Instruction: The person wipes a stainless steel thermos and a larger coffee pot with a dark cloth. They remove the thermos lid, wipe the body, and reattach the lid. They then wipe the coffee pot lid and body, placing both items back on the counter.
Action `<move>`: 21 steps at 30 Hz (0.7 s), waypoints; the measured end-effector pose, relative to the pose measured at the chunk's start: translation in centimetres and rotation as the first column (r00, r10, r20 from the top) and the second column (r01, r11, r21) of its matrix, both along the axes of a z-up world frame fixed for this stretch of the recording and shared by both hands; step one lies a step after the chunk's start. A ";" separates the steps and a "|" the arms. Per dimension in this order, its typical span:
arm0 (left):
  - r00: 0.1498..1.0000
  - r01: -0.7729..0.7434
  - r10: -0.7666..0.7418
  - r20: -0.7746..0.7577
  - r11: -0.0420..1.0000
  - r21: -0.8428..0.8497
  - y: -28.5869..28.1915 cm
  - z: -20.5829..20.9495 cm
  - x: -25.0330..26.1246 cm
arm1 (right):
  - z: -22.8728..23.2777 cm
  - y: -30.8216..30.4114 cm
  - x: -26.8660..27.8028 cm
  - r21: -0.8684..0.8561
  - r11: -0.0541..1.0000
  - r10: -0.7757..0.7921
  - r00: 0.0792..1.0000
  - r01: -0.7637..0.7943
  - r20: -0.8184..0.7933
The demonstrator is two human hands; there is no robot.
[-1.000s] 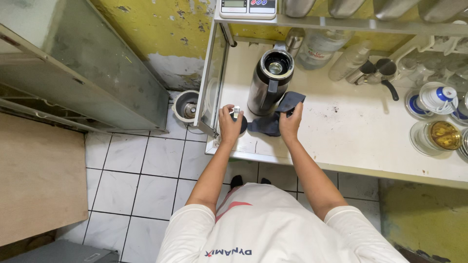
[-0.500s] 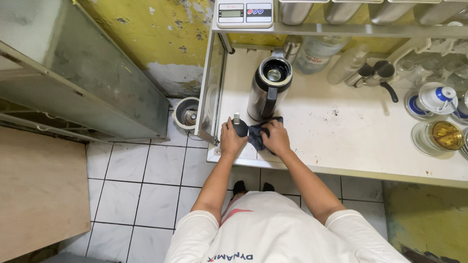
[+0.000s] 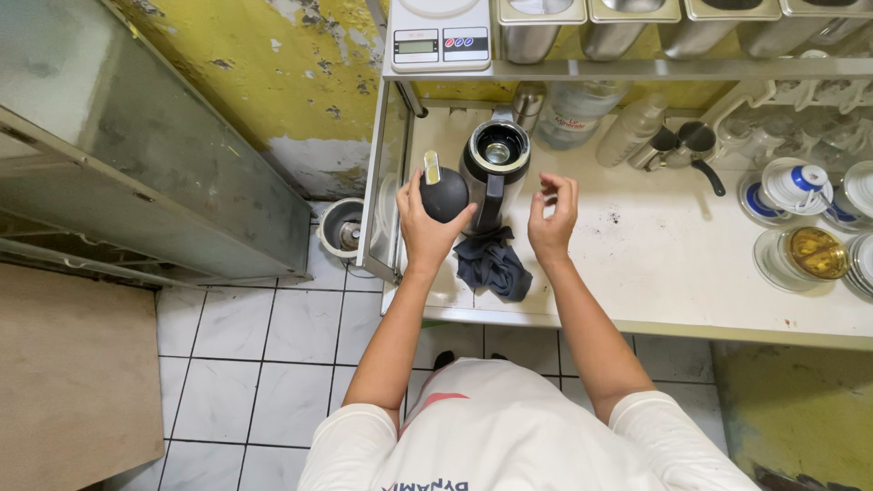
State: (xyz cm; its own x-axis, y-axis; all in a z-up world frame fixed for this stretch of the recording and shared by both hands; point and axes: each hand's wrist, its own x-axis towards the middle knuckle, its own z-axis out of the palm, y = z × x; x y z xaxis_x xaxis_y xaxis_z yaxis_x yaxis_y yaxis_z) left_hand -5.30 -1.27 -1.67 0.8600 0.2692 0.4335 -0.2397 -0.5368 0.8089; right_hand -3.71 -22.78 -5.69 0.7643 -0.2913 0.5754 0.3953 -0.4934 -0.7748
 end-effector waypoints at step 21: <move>0.975 0.219 -0.205 -0.091 0.957 0.191 -5.8 5.4 7.1 | -0.1 3.0 3.6 0.119 0.947 0.315 0.937 -0.299 -0.151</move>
State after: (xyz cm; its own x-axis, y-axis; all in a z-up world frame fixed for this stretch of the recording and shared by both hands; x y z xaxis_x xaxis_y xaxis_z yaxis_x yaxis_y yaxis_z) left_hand 1.76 -7.12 3.71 0.9180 -0.0079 0.3966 -0.3122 -0.6312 0.7100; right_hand -0.10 -19.81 -5.81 0.9071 -0.0729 0.4146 0.3782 -0.2910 -0.8788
